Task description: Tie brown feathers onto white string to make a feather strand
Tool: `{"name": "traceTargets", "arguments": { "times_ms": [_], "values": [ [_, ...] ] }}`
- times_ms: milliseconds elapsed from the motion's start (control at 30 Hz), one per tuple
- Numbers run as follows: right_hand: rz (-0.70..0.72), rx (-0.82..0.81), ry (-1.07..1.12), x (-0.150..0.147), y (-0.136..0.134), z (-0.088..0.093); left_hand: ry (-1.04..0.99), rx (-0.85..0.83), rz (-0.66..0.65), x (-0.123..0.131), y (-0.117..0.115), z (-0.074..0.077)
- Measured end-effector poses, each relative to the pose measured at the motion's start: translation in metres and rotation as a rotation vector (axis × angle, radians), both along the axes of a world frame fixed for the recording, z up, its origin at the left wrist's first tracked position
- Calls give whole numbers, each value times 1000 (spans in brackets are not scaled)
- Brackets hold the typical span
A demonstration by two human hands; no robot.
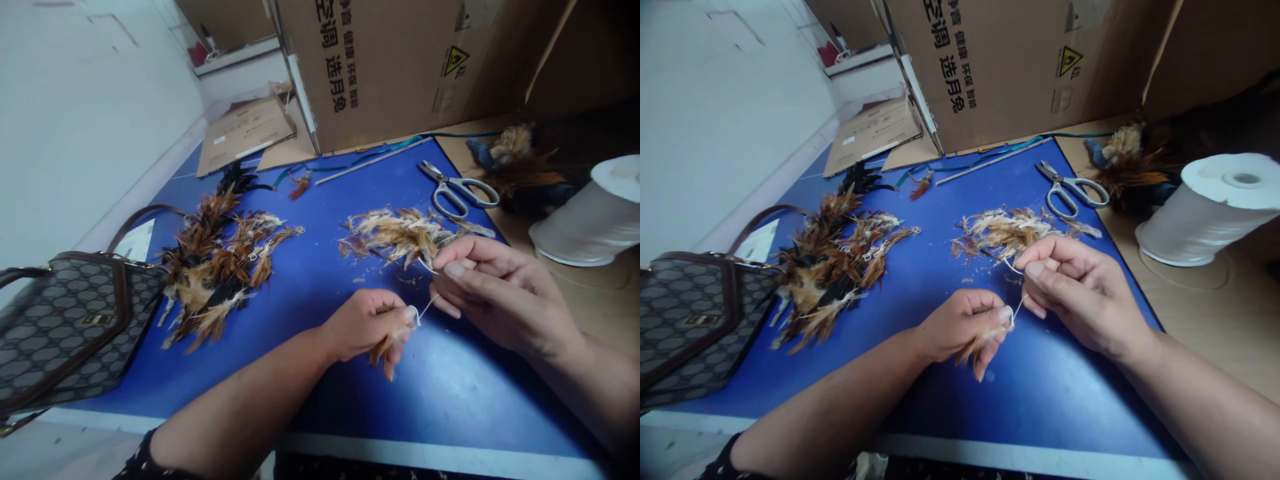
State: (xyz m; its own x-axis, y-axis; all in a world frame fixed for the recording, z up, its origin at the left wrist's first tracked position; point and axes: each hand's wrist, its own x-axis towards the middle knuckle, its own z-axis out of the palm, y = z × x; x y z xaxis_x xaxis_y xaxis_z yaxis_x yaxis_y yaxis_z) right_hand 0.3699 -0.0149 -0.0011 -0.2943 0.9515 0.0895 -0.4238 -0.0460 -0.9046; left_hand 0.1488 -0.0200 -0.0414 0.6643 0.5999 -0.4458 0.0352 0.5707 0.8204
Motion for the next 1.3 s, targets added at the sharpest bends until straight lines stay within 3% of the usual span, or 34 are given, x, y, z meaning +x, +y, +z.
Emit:
{"name": "traceTargets", "arguments": {
  "times_ms": [167, 333, 600, 833, 1000, 1167, 1300],
  "values": [
    [5, -21, 27, 3, 3, -3, -51, -14, -65, -2, -1, 4],
    [91, -2, 49, 1, 0, -4, 37, -7, -154, -2, -3, 6],
    [92, -34, -9, -6, -4, -7, 124, 24, -236, 3, -6, 9],
    [153, 9, -66, -12, -11, -21, 186, 148, -207, 6, -15, 9],
    [97, 18, -31, -12, -10, -13, 207, 285, -122, 9, -16, 1],
    [63, 14, 23, -11, -9, -6, 216, 232, -104, 8, -15, 0],
    [110, 36, -106, -5, -9, -10, 217, 218, -134, 7, -14, 1]
  ]
}}
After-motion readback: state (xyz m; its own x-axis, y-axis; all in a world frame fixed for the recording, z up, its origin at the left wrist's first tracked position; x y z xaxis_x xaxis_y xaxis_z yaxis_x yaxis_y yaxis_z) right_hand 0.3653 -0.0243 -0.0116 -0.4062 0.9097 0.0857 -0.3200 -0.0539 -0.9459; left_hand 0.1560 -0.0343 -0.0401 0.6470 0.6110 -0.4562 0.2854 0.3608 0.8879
